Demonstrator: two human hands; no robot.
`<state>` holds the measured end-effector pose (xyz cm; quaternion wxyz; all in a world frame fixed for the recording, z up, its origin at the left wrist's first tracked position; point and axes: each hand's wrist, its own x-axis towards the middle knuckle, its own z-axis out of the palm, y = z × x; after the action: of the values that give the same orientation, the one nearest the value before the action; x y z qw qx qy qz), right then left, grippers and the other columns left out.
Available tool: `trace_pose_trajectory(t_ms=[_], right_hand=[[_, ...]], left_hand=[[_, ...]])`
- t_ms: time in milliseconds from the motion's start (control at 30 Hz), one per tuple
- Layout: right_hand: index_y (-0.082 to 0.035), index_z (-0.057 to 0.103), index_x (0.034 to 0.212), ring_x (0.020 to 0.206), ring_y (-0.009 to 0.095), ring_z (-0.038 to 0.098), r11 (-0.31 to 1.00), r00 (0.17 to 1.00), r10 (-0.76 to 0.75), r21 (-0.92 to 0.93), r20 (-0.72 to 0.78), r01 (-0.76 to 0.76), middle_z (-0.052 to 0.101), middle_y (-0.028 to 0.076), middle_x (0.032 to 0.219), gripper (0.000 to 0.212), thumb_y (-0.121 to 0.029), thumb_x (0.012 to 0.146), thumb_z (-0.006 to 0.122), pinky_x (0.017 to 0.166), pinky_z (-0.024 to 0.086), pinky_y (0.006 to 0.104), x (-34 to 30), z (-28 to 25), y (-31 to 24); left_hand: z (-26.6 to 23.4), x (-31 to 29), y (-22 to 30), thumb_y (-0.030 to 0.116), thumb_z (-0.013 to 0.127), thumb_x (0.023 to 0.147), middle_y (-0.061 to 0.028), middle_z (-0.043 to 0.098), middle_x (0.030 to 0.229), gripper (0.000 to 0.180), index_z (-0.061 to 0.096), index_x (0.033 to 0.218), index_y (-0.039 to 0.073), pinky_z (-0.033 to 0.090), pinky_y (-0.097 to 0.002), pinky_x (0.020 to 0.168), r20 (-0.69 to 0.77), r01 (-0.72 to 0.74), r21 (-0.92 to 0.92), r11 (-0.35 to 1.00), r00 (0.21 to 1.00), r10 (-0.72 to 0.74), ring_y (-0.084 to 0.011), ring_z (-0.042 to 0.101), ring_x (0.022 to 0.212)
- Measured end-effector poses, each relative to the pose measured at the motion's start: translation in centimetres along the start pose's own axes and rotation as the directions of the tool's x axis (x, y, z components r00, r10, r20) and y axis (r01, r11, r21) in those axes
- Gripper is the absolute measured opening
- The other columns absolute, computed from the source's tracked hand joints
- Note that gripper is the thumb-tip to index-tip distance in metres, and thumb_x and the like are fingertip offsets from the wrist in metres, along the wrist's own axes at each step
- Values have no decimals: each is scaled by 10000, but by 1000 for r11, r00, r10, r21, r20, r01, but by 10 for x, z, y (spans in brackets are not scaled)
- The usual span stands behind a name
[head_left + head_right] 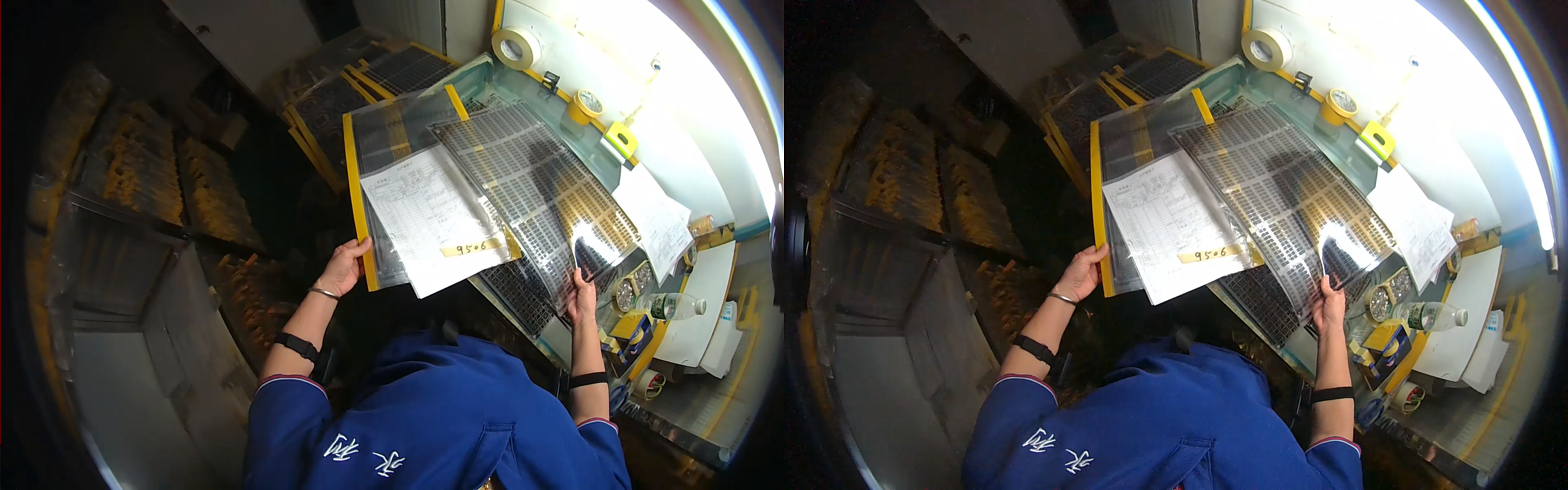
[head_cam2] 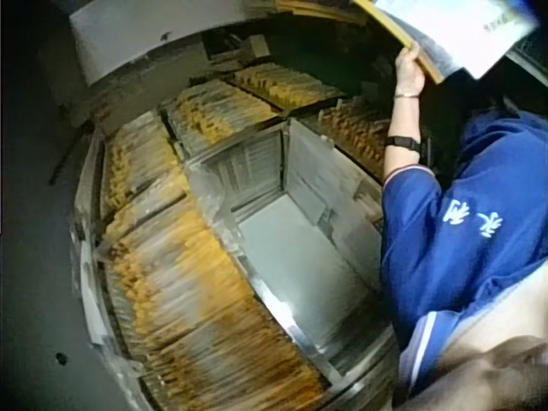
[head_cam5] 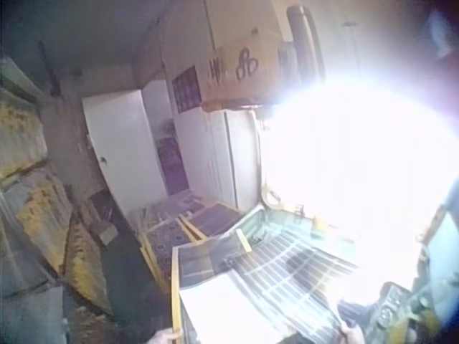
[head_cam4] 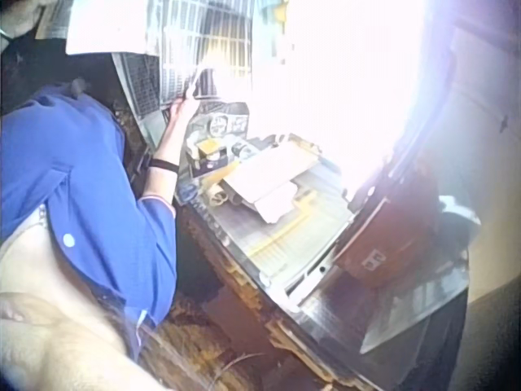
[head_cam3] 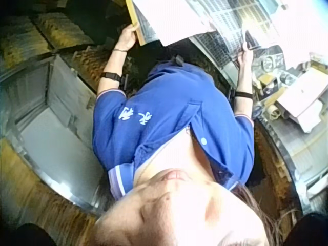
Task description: Cutting and organizing solar cell sheets at a workbench.
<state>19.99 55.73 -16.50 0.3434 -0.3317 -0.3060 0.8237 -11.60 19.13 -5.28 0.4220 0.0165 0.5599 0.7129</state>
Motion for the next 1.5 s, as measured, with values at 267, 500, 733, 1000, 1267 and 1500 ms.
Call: trace_pose_trajectory(t_ms=[267, 500, 733, 1000, 1267, 1500], right_hand=[[-4, 495, 926, 715, 136, 589, 1000, 999, -7, 15, -51, 8, 580, 55, 832, 107, -52, 838, 532, 638, 507, 251, -10, 7, -6], [3, 513, 931, 733, 162, 596, 999, 999, -3, 47, -35, 4, 589, 76, 849, 111, -66, 845, 525, 668, 510, 281, -16, 19, -11], [-43, 443, 1132, 859, 187, 578, 998, 996, 10, 57, 88, -15, 561, 70, 991, 287, -63, 852, 500, 774, 493, 326, -13, 7, -5], [-13, 494, 1027, 796, 164, 587, 996, 999, -53, 75, -12, 53, 582, 71, 908, 197, -55, 838, 529, 716, 498, 290, -12, 6, -4], [-34, 445, 1136, 894, 187, 571, 998, 999, -40, 55, -18, 41, 551, 73, 1026, 292, -66, 852, 505, 780, 487, 320, 0, -11, 3], [-26, 478, 1097, 849, 160, 586, 996, 997, -74, 41, -6, 74, 578, 67, 981, 249, -81, 856, 506, 750, 498, 310, 8, -8, 9]], left_hand=[[3, -3, 3, 194, 545, 844, -38, 616, 906, 192, 592, 944, 36, 440, -265, 784, 18, -13, -33, 999, 1000, 14, -133, 573, 822], [3, 8, 7, 128, 579, 791, -56, 605, 944, 212, 571, 980, 34, 432, -286, 812, 87, 62, -59, 996, 995, -57, -169, 573, 848], [-10, 39, -27, 103, 558, 827, -89, 567, 1010, 280, 502, 1079, -6, 433, -329, 833, -83, 176, 14, 984, 981, -175, -196, 555, 915], [-22, 1, 36, 61, 527, 838, -26, 566, 970, 238, 506, 1066, -2, 420, -250, 789, 56, -190, 359, 914, 982, 182, -105, 524, 871], [-27, -30, 7, 125, 596, 808, -5, 566, 877, 262, 522, 1033, 12, 456, -234, 671, 76, 145, 575, 805, 970, -229, -93, 545, 743], [-25, 18, -17, 50, 467, 857, -25, 554, 935, 182, 498, 1035, 32, 439, -250, 767, -105, -113, 120, 986, 986, 126, -111, 537, 855]])
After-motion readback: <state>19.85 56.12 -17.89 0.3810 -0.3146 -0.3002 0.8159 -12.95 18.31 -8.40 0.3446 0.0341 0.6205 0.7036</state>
